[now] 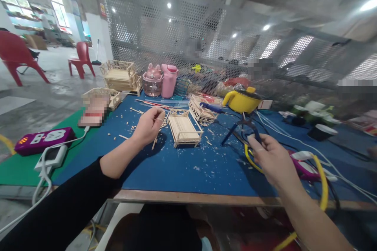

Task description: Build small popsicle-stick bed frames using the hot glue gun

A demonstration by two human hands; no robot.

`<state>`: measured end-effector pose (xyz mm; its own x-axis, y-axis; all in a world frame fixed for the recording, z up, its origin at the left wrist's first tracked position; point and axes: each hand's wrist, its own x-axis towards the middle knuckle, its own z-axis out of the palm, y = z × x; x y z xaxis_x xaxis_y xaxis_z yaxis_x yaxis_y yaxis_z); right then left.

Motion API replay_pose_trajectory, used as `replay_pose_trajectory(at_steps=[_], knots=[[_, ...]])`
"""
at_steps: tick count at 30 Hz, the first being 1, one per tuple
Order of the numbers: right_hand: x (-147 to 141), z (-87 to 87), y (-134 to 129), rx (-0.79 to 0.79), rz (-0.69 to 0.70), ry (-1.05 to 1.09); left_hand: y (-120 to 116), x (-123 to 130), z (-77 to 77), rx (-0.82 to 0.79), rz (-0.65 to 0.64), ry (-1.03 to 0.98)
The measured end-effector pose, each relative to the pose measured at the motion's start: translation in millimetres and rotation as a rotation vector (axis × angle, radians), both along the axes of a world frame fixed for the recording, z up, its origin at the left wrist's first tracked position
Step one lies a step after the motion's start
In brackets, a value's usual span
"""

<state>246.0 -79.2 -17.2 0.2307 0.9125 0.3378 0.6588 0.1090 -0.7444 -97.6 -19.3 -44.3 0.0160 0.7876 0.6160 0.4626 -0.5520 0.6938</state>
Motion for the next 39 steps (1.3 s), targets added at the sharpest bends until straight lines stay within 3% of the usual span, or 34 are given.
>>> replay_pose_trajectory(at_steps=[2, 4, 9, 12, 18, 21, 23, 25, 28, 31, 34, 37, 39], knots=[[-14.6, 6.0, 0.8, -0.026, 0.070, 0.331, -1.6, 0.2, 1.0, 0.009, 0.004, -0.010], [-31.4, 16.6, 6.5, -0.036, 0.129, 0.504, -2.2, 0.3, 1.0, 0.009, 0.009, -0.015], [-61.5, 54.5, 38.2, 0.027, 0.298, 0.579, 1.2, -0.7, -2.8, -0.002, 0.065, 0.005], [-68.6, 65.2, 52.3, 0.021, 0.478, 0.605, 6.4, -4.6, -5.8, 0.001, 0.123, 0.008], [-65.3, 44.5, 57.2, 0.005, 0.643, 0.750, 1.1, 0.7, -2.2, 0.071, 0.228, -0.062], [-60.7, 37.6, 56.0, 0.025, 0.707, 0.820, -29.4, 32.5, 8.4, 0.157, 0.256, -0.195], [-57.5, 37.5, 54.7, 0.022, 0.760, 0.871, -58.7, 61.2, 17.2, 0.149, 0.091, -0.370], [-53.5, 39.1, 52.8, 0.017, 0.814, 0.883, -86.2, 87.0, 25.9, 0.151, 0.001, -0.240], [-46.4, 40.3, 49.4, -0.032, 0.882, 0.786, -109.2, 109.9, 36.8, 0.220, 0.132, -0.011], [-44.3, 37.6, 45.6, -0.145, 0.943, 0.629, -109.9, 117.4, 41.4, 0.057, 0.032, 0.065], [-49.9, 33.1, 41.3, -0.203, 1.013, 0.532, -104.5, 119.1, 36.7, -0.116, -0.071, 0.007], [-53.6, 30.9, 39.0, -0.253, 1.067, 0.483, -101.9, 115.2, 28.0, -0.103, -0.007, -0.097], [-48.7, 31.8, 42.0, -0.402, 1.135, 0.340, -101.3, 108.0, 25.0, -0.062, 0.053, -0.205]])
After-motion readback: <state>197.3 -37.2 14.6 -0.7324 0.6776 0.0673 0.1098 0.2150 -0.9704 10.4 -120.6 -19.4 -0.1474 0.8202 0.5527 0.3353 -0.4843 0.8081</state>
